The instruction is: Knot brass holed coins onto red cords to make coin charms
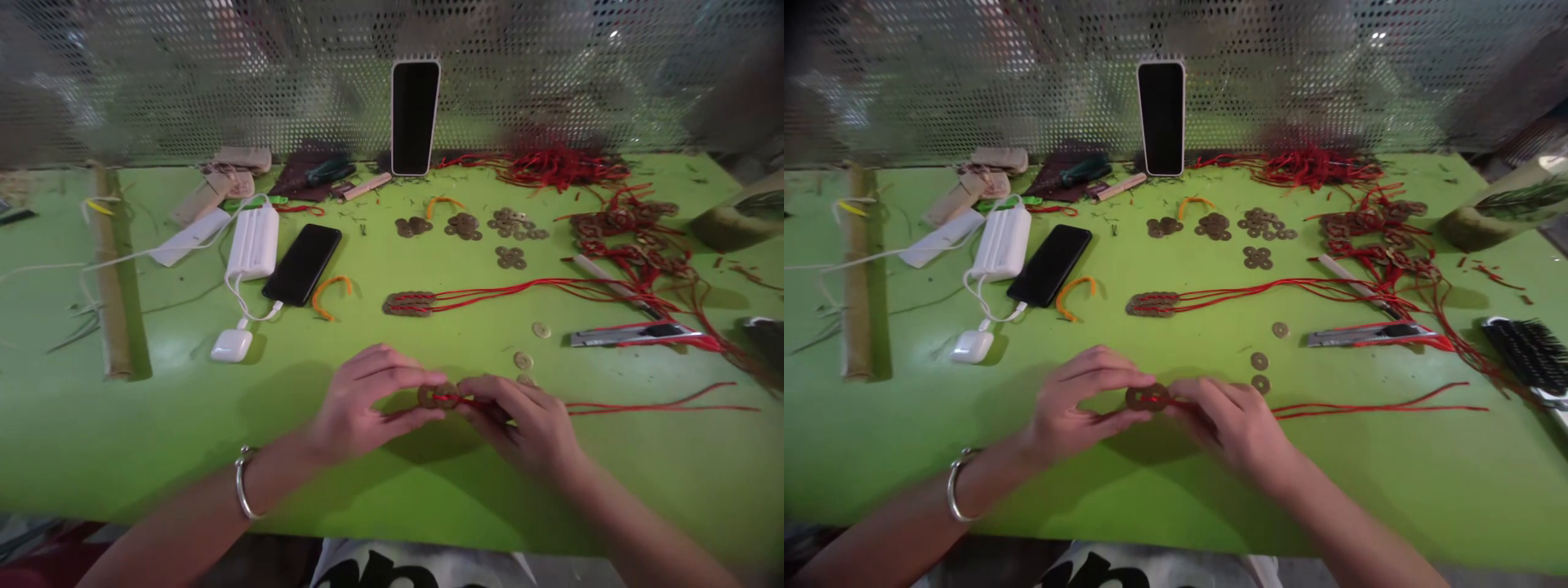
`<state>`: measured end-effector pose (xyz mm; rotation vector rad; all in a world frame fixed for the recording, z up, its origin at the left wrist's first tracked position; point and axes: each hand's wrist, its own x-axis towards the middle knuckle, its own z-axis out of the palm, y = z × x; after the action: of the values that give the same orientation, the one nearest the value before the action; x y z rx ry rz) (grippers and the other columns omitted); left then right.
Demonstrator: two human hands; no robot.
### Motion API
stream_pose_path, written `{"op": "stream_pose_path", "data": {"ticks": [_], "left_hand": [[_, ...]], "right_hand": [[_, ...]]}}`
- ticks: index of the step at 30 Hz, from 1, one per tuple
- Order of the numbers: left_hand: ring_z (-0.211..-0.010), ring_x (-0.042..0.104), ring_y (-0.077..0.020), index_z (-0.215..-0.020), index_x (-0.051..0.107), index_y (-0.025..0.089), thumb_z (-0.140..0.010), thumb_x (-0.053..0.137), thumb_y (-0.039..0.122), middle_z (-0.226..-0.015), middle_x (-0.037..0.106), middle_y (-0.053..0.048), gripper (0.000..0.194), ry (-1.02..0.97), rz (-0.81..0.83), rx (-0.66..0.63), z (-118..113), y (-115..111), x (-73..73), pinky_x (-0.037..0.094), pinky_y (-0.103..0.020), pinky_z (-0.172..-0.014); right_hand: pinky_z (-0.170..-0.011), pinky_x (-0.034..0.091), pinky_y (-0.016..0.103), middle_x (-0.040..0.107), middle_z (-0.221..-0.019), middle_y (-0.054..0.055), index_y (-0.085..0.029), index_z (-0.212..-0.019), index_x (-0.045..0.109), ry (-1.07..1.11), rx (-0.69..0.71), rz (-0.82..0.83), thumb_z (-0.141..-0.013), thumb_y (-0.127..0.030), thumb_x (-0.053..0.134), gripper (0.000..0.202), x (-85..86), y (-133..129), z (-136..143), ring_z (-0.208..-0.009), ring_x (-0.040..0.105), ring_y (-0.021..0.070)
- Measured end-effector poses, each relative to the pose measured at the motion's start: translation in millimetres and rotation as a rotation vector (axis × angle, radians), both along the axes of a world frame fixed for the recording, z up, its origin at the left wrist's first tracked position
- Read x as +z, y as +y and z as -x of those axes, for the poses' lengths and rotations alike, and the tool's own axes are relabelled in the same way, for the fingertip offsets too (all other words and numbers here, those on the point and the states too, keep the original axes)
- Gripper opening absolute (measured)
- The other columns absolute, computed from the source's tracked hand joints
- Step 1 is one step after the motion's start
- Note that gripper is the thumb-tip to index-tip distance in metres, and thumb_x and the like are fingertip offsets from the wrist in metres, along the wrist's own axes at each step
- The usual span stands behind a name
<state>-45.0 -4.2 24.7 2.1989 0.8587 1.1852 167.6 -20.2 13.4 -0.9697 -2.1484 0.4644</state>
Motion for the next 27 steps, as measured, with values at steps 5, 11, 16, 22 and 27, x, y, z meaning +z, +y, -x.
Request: {"op": "stream_pose_path", "data": {"ticks": [5, 11, 16, 22, 27], "left_hand": [[-0.074, 0.063, -0.014, -0.105, 0.065, 0.02, -0.075, 0.075, 0.023, -0.084, 0.069, -0.003, 0.031, -0.024, 0.032, 0.02, -1.3, -1.2, -3.7, 0.051, -0.024, -0.064], [-0.08, 0.063, -0.0144, -0.101, 0.063, 0.018, -0.073, 0.077, 0.025, -0.088, 0.066, -0.004, 0.032, -0.033, 0.113, 0.071, -0.3, -3.3, -3.4, 0.054, -0.025, -0.069], [-0.077, 0.063, -0.0135, -0.1, 0.064, 0.017, -0.077, 0.072, 0.022, -0.085, 0.067, -0.004, 0.025, -0.024, 0.097, 0.03, 0.9, -2.8, -2.0, 0.053, -0.023, -0.068], [-0.075, 0.062, -0.0127, -0.107, 0.064, 0.017, -0.077, 0.069, 0.016, -0.085, 0.067, -0.004, 0.03, -0.032, 0.031, -0.03, 0.2, -2.5, -4.7, 0.053, -0.022, -0.066], [-0.079, 0.063, -0.0139, -0.108, 0.06, 0.016, -0.076, 0.072, 0.024, -0.09, 0.067, -0.005, 0.035, -0.031, 0.13, -0.033, -0.6, -2.4, -2.9, 0.054, -0.024, -0.068]], "right_hand": [[-0.044, 0.039, 0.014, 0.061, -0.063, -0.004, -0.02, -0.115, 0.054, -0.018, -0.037, -0.003, -0.093, -0.021, 0.049, 0.023, -1.3, -0.1, 1.1, -0.042, 0.046, 0.0039], [-0.044, 0.041, 0.014, 0.062, -0.062, -0.004, -0.021, -0.108, 0.059, 0.022, -0.041, -0.02, -0.092, -0.021, 0.051, 0.018, 2.1, -0.5, 2.3, -0.042, 0.048, 0.0047], [-0.042, 0.04, 0.015, 0.062, -0.06, -0.004, -0.021, -0.102, 0.061, 0.03, -0.074, -0.007, -0.092, -0.024, 0.054, 0.013, 4.8, -1.7, 3.1, -0.04, 0.048, 0.0045], [-0.04, 0.039, 0.013, 0.066, -0.065, -0.003, -0.02, -0.094, 0.059, 0.066, -0.096, 0.0, -0.09, -0.028, 0.057, 0.01, 4.0, -3.5, 3.5, -0.041, 0.049, 0.0031], [-0.04, 0.041, 0.015, 0.066, -0.062, -0.002, -0.021, -0.093, 0.061, 0.098, -0.075, -0.023, -0.09, -0.03, 0.057, 0.01, 0.9, -3.7, 3.0, -0.038, 0.05, 0.0048]]}}
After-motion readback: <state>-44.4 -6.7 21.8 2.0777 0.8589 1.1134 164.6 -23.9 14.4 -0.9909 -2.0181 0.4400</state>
